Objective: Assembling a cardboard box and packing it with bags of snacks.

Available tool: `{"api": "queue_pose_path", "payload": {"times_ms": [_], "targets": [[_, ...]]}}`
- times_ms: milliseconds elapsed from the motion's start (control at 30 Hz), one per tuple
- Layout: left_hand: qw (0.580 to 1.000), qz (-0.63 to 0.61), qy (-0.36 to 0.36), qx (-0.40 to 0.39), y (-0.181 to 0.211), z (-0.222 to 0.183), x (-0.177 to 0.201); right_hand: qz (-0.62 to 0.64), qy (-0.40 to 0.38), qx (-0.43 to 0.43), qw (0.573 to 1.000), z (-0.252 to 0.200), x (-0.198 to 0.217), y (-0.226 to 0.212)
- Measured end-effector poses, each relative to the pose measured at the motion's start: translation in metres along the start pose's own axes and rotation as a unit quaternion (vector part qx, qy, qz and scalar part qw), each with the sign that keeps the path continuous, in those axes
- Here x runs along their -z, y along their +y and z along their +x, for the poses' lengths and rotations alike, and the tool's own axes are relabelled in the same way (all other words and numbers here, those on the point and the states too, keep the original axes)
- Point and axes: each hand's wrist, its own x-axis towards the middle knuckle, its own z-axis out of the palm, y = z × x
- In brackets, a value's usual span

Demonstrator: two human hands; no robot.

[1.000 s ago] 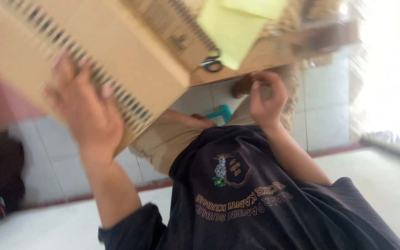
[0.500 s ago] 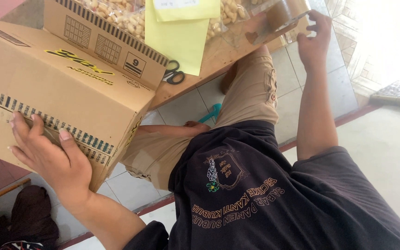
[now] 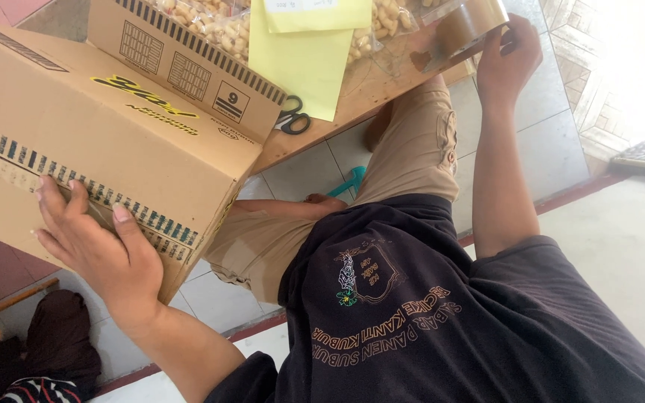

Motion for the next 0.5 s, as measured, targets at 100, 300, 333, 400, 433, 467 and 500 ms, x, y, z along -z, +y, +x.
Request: {"api": "queue_pose_path", "payload": {"times_ms": [100, 300, 333, 400, 433, 467, 500], "targets": [[1.000, -0.001, 0.003, -0.004, 0.000, 0.000, 0.001, 0.002, 0.012, 0.061, 0.998, -0.005, 0.005, -0.026], [1.000, 0.004, -0.002, -0.001, 0.003, 0.001, 0.002, 0.054, -0.031, 0.126, 0.990, -0.012, 0.004, -0.025], [1.000, 0.003, 0.001, -0.002, 0.003, 0.001, 0.002, 0.061, -0.060, 0.109, 0.990, -0.013, 0.004, -0.021], [1.000, 0.001, 0.003, -0.004, 0.003, 0.001, 0.001, 0.068, -0.088, 0.092, 0.990, -0.014, 0.009, -0.019], [1.000, -0.001, 0.003, -0.003, 0.003, 0.001, 0.002, 0.062, -0.109, 0.100, 0.987, -0.014, 0.013, -0.020], [1.000, -0.004, 0.003, -0.001, 0.003, 0.001, 0.002, 0.056, -0.130, 0.107, 0.984, -0.013, 0.017, -0.022], [1.000, -0.004, 0.003, -0.002, 0.004, 0.001, 0.002, 0.056, -0.130, 0.107, 0.984, -0.014, 0.020, -0.024]]}}
